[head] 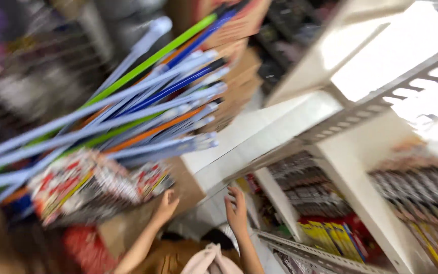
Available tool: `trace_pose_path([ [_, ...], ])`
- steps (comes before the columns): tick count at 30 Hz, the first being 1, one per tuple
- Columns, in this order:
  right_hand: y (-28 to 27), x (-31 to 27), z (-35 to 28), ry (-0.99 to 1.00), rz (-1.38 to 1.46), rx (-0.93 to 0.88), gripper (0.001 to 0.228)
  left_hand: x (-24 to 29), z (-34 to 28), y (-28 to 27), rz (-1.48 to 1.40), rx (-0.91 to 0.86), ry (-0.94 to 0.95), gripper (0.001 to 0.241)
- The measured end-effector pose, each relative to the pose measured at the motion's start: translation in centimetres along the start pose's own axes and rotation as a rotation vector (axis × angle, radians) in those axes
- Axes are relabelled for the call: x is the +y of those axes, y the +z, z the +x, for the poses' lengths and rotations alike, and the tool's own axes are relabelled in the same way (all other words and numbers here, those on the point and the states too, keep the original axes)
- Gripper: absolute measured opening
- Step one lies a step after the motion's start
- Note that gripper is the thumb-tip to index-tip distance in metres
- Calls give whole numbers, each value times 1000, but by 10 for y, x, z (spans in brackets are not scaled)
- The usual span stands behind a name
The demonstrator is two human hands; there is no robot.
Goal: The person restocks store shelves by picking up boxes of mosquito coils and stacking them onto a metal rack by hand.
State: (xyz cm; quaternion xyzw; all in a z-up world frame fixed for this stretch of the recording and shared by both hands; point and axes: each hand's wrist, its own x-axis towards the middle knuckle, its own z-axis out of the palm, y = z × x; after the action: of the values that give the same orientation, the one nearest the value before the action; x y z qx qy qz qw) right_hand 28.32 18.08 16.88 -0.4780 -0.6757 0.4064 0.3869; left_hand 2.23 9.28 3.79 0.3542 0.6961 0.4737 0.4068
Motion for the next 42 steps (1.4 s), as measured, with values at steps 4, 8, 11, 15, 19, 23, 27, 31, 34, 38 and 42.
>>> trace_pose_path([
  [4,85,29,-1,41,-38,-335,43,-35,-31,-39,294,194,-203,62],
  [8,140,58,-5,23,-87,-576,50,-52,-40,-56,295,126,-349,77],
  [11,168,70,-5,21,-129,-617,60,-60,-42,-56,48,94,-481,86],
  [15,195,77,9,-229,-205,-497,69,-69,-39,-50,-273,84,-521,88],
  [19,202,85,27,-71,-293,-548,71,-73,-38,-36,-462,54,-569,90],
  [23,206,91,34,136,-178,-634,69,-73,-37,-32,-518,64,-606,91],
  [27,213,96,42,307,-115,-658,65,-81,-25,-41,-424,97,-571,73],
  [31,211,101,41,378,-183,-612,56,-85,-31,-42,-318,52,-639,61],
  [34,211,103,52,443,44,-535,36,-84,-32,-40,-265,116,-528,60],
  [38,196,104,60,515,5,-545,24,-83,-52,-49,-207,13,-605,52],
  [42,167,94,53,675,341,-560,27,-75,-66,-51,-437,17,-644,56],
])
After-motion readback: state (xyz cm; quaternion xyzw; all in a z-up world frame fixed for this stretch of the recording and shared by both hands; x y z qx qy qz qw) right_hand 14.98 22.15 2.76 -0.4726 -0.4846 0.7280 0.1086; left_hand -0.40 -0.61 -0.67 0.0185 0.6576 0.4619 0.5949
